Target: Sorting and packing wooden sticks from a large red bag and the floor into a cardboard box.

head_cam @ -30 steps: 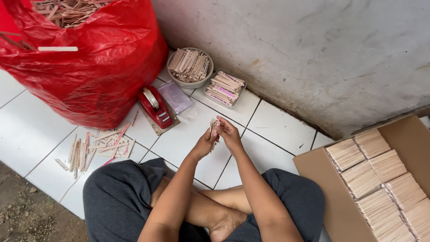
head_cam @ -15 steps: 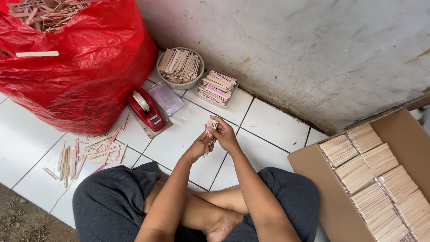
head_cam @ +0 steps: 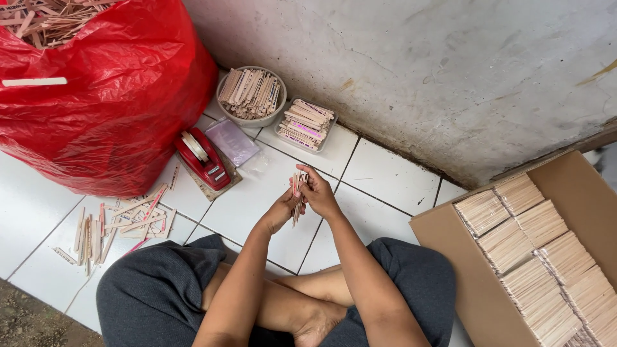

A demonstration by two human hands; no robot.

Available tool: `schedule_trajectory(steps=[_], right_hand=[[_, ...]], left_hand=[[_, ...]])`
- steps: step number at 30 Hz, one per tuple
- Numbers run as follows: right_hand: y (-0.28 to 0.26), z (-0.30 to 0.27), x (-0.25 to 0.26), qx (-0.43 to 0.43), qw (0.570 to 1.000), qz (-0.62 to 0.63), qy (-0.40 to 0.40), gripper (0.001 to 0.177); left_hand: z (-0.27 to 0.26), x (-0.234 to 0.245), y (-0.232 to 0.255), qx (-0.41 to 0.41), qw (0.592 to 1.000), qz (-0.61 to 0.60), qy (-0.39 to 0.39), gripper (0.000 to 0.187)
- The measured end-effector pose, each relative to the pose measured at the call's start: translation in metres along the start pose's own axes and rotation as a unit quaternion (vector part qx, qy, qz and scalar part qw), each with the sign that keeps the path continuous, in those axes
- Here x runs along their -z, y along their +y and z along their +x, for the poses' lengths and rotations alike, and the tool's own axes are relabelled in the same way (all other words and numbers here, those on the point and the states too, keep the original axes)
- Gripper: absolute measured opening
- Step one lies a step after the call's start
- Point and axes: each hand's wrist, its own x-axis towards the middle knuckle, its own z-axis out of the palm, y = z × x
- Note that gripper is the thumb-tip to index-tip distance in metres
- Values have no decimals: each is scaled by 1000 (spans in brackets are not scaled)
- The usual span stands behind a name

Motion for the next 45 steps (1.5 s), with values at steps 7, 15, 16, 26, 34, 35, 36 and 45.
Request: schedule_trajectory(steps=[7,15,16,26,34,35,36,45], right_hand=[[-5,-3,-1,-10,1000,10,-10,50],[-13,-7,-1,-7,998,54,18,43],[-4,-3,0,-7,998,53,18,43],[-6,-4,-3,-12,986,164,3,59],[-1,-4,-7,-45,960,276,-7,53],[-5,-5,-6,-40,962,268,-11,53],[-8,-6,-5,-36,965,260,-15,54],[16,6,4,-5,989,148,-4,47]], left_hand=[[11,10,-10,-2,998,58,-2,35],[20,14,-32,-15,999,35,-17,36],[17,11,-26,-15,999,34,-17,36],[5,0,0,16,997,-71,-29,25],[10,2,-8,56,987,-145,-49,32],[10,1,-9,50,988,-142,-41,33],[10,1,-9,44,989,-138,-33,33],[9,-3,-8,21,992,-121,6,34]])
